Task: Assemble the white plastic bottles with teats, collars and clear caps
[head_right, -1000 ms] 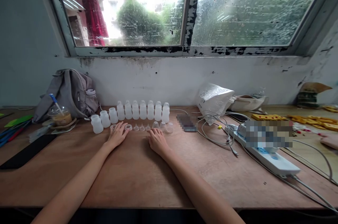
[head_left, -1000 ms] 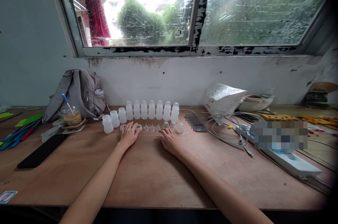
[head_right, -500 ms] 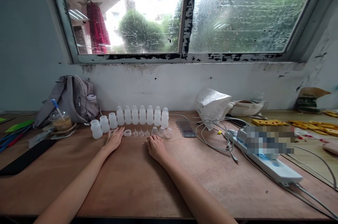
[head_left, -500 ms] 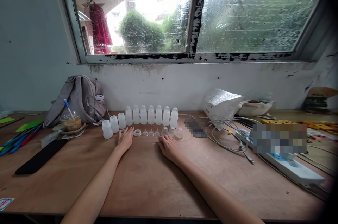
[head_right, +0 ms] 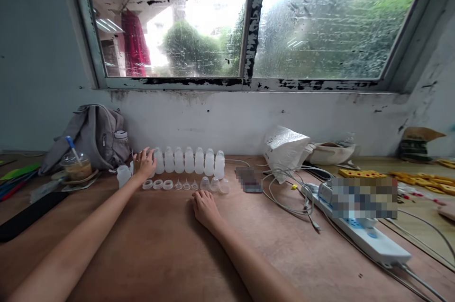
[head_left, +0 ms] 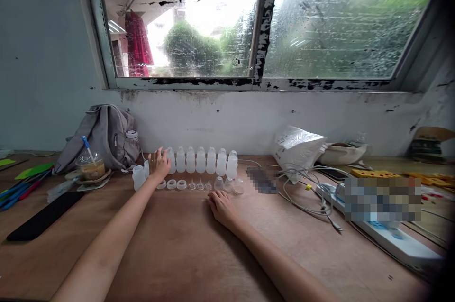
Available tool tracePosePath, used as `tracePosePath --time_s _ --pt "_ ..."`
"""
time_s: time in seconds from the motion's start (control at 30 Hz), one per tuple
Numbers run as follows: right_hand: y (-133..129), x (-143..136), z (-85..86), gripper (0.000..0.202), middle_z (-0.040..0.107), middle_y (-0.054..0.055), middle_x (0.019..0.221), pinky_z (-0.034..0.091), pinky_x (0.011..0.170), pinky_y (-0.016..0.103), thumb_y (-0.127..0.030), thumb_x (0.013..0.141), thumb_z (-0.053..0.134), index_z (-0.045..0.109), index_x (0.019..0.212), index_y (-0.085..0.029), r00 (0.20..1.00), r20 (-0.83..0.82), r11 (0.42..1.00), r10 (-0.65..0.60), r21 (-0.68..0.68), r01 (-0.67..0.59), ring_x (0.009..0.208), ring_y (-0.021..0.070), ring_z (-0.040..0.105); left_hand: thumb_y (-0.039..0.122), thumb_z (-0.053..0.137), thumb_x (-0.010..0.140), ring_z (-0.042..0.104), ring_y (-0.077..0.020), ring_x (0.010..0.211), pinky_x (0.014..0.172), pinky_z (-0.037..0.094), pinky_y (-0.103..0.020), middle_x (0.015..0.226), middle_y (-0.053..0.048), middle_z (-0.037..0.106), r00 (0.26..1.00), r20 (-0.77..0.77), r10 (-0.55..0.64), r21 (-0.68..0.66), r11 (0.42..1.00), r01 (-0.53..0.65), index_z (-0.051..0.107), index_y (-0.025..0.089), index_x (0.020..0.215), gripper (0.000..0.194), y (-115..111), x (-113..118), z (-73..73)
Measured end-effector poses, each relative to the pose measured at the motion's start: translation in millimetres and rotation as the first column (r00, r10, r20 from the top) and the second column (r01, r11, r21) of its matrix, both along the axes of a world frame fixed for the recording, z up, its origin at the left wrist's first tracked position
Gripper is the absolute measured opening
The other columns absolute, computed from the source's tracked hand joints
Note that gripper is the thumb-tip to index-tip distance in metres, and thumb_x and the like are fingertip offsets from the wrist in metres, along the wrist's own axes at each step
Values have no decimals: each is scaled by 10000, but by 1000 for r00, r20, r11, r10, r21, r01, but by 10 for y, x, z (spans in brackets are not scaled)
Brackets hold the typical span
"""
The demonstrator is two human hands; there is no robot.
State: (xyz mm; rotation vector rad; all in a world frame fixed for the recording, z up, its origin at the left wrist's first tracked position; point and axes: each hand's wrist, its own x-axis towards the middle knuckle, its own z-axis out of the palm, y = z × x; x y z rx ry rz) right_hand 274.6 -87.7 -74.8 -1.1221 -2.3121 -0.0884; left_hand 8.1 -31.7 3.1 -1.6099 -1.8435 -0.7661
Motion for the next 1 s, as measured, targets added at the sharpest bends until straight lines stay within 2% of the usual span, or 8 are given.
tracePosePath --time_s 0.1,0.23,0.4,0.57,0.67,0.8,0.9,1.0 --pt "-25 -2 17 181 556 65 930 300 841 299 -185 831 395 525 957 -183 999 34 1000 -16 20 16 901 185 457 270 411 775 391 -293 1115 954 182 -492 1250 -134 420 999 -33 36 -54 998 -38 442 192 1199 432 150 -33 85" --pt "-45 -2 31 194 560 67 922 294 847 308 -183 833 378 530 954 -184 998 52 999 -33 13 33 906 189 458 330 434 765 347 -312 1144 945 157 -516 1273 -150 388 997 -64 45 -98 994 -51 466 198 1164 421 244 -27 89" --pt "-74 -1 58 249 562 80 971 295 857 312 -172 809 398 506 1034 -178 999 33 1000 -20 -12 21 933 198 456 406 432 769 440 -302 1022 907 220 -487 1014 -142 570 998 -66 13 -112 993 -20 465 201 1135 420 237 16 49" --pt "-107 3 98 364 552 89 1037 300 876 326 -164 771 430 446 1134 -168 1000 3 999 -9 -31 9 961 209 452 387 414 790 473 -263 955 900 264 -409 914 -101 582 994 -99 -53 -105 994 43 471 210 1128 386 141 87 94" --pt "-97 5 129 351 562 86 1031 314 876 332 -153 766 433 456 1116 -177 997 -79 999 3 -33 -6 964 208 463 390 380 812 476 -245 947 890 303 -380 944 -91 542 992 -42 -121 3 993 121 446 215 1161 396 -33 205 158" --pt "-54 -3 190 208 607 66 871 400 767 308 -205 809 405 513 985 -178 929 -370 991 10 -120 -58 839 188 529 373 353 838 503 -201 899 792 413 -310 973 -71 478 917 193 -348 219 927 306 341 212 1241 434 -461 570 96" --pt "-36 -4 254 218 607 49 792 438 674 275 -294 847 365 524 934 -173 797 -604 960 19 -213 -184 732 159 563 352 356 844 527 -171 879 762 447 -287 997 -57 446 829 259 -495 160 869 469 330 241 1245 417 -782 904 -87" --pt "-51 13 331 289 598 40 779 448 634 253 -371 862 328 530 926 -173 668 -743 926 42 -221 -305 709 146 571 337 386 834 540 -157 889 740 465 -260 1027 -56 445 745 259 -615 60 780 623 351 263 1234 408 -963 1143 -286"
